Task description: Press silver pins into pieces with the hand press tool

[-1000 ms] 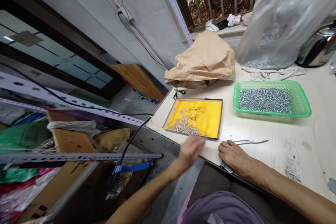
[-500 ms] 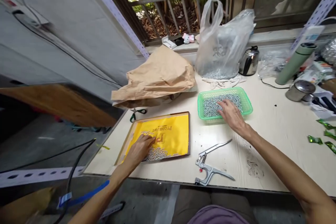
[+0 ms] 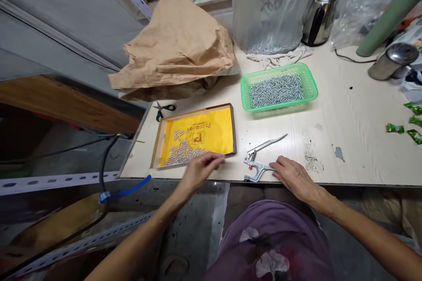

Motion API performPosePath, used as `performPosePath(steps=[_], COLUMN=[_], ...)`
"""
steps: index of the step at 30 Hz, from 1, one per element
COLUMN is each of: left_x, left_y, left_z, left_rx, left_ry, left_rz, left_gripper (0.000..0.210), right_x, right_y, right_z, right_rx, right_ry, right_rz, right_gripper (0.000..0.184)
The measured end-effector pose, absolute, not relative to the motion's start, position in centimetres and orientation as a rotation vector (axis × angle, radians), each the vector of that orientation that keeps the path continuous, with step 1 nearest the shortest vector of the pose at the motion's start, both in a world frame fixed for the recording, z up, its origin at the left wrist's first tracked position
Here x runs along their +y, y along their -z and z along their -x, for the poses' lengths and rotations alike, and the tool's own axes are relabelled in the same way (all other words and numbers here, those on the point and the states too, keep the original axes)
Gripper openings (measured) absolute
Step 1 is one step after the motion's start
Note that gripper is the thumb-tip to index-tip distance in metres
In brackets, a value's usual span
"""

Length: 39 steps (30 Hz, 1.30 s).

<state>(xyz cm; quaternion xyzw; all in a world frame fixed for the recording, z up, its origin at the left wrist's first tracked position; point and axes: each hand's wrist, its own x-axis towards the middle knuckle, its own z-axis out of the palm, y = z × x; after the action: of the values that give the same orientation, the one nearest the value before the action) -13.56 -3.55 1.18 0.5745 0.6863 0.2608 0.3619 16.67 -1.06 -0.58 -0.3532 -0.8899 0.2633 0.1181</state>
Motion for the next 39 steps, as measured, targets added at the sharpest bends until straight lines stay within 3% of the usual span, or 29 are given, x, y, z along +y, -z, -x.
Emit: performPosePath(steps=[8, 17, 23, 26, 27, 30, 32, 35, 39], left_x=[-5.0, -3.9, -3.0, -2.7, -2.6, -2.4, -2.3, -2.2, -2.4], left_y=[2.1, 0.6, 0.3, 0.4, 0.4, 0.3, 0.2, 0.2, 0.5], left_z=[6.9, 6.9, 7.1, 7.1, 7.1, 7.0, 6.9, 6.9, 7.0], left_rx=[1.674, 1.705, 1.672, 1.661, 1.656, 1.635, 1.622, 1.620, 1.633], left_ry=[-0.539, -0.305, -0.095, -0.058, -0.050, -0.032, -0.029, -0.025, -0.027], left_rz=[-1.218, -1.400, -1.199, -1.146, -1.144, -1.165, -1.184, -1.185, -1.184], left_gripper=[0.028, 0.019, 0.025, 0.027, 0.028, 0.029, 0.030, 0.031, 0.032], right_x=[-1.7, -2.1, -1.9, -1.0, -0.6, 1.0, 1.8, 2.7, 3.3], right_y=[1.5, 1.7, 1.1, 1.1, 1.2, 1.9, 2.4, 2.8, 2.2], right_z=[-16.6, -16.6, -16.5, -16.7, -16.8, -17.2, -17.3, -17.1, -16.6], right_rx=[-2.660, -2.665, -2.689, -2.722, -2.730, -2.758, -2.796, -2.863, -2.861], right_ry=[-0.605, -0.640, -0.675, -0.596, -0.536, -0.372, -0.335, -0.332, -0.336], right_rz=[1.074, 1.105, 1.107, 1.108, 1.110, 1.130, 1.127, 1.090, 1.070], right_gripper=[0.022, 0.024, 0.026, 0.018, 0.025, 0.072, 0.090, 0.100, 0.098])
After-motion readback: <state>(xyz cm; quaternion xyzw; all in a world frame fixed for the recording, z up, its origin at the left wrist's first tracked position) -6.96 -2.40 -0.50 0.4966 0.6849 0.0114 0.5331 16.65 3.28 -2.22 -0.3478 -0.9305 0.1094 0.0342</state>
